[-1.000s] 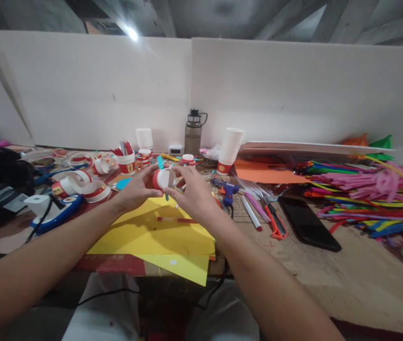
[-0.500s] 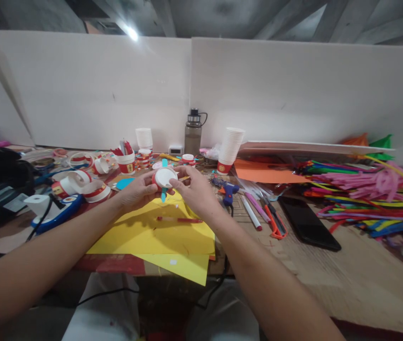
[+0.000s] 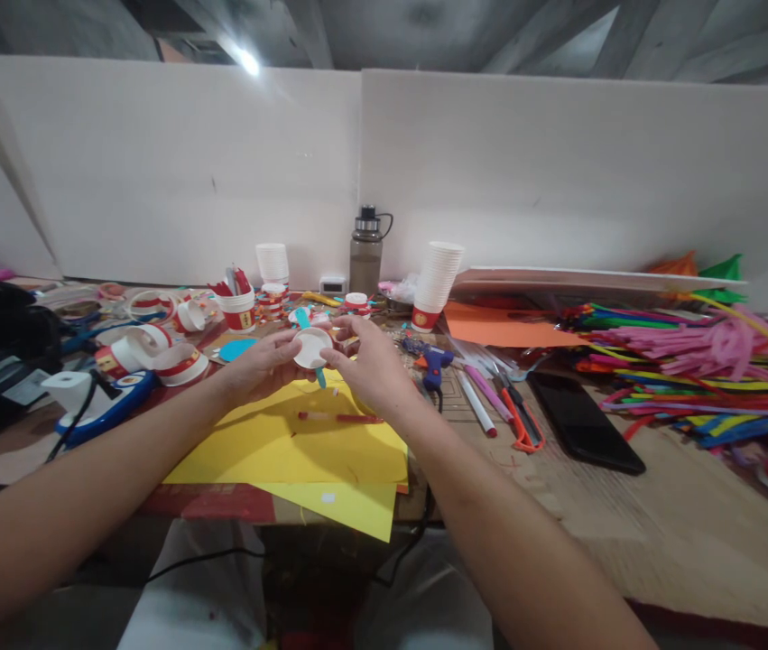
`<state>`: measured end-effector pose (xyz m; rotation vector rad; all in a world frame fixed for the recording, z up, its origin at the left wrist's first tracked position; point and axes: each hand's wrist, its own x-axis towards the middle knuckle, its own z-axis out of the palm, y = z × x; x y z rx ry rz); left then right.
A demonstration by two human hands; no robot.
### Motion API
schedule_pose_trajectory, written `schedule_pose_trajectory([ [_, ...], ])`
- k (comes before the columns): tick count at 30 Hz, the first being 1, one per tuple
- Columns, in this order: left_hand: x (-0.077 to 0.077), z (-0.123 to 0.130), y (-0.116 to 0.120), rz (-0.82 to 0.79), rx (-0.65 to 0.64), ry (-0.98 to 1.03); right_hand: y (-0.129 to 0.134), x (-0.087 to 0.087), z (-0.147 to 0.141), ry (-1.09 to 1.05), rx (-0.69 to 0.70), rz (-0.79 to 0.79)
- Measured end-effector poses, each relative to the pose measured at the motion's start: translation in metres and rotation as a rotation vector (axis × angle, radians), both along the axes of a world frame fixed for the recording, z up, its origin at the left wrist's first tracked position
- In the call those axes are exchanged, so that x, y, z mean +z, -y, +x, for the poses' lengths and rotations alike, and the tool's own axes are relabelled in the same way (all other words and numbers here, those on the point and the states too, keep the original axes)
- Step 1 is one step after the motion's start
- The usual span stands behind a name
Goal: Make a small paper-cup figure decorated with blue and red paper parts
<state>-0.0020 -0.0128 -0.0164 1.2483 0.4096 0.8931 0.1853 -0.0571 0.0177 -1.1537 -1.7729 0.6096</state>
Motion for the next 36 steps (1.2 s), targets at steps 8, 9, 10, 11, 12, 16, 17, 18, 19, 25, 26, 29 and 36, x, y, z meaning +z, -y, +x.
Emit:
schedule_pose_trajectory([
  [8,0.000,0.000,-0.003,0.284,0.162,-0.162,-0.004,-0.002,0.001,0.063,-0.011,0.041],
  [9,0.002,0.000,-0.002,0.329,0.193,-0.199,-0.004,-0.003,0.001,0.076,-0.011,0.041],
  [10,0.004,0.000,0.000,0.364,0.219,-0.230,-0.005,-0.003,0.002,0.088,-0.011,0.041],
  [11,0.006,0.001,0.002,0.388,0.236,-0.257,-0.005,-0.004,0.002,0.098,-0.013,0.041],
  [12,0.007,0.001,0.004,0.401,0.245,-0.270,-0.005,-0.004,0.002,0.104,-0.019,0.041],
  [16,0.012,0.004,0.009,0.420,0.251,-0.264,-0.004,-0.004,0.003,0.111,-0.050,0.046],
  [17,0.012,0.004,0.009,0.433,0.259,-0.266,-0.004,-0.004,0.003,0.109,-0.054,0.047],
  [18,0.012,0.004,0.009,0.449,0.271,-0.272,-0.004,-0.003,0.003,0.107,-0.055,0.047],
  [19,0.012,0.004,0.008,0.468,0.283,-0.279,-0.004,-0.003,0.003,0.105,-0.053,0.047],
  [25,0.009,0.004,0.005,0.479,0.304,-0.309,-0.004,-0.002,0.004,0.106,-0.033,0.018],
  [26,0.008,0.004,0.005,0.472,0.303,-0.314,-0.004,-0.003,0.004,0.107,-0.030,0.015],
  [29,0.008,0.004,0.005,0.493,0.320,-0.334,-0.004,-0.004,0.005,0.111,-0.016,0.014],
  [36,0.006,0.003,0.004,0.572,0.327,-0.376,-0.004,-0.003,0.004,0.110,-0.029,0.041],
])
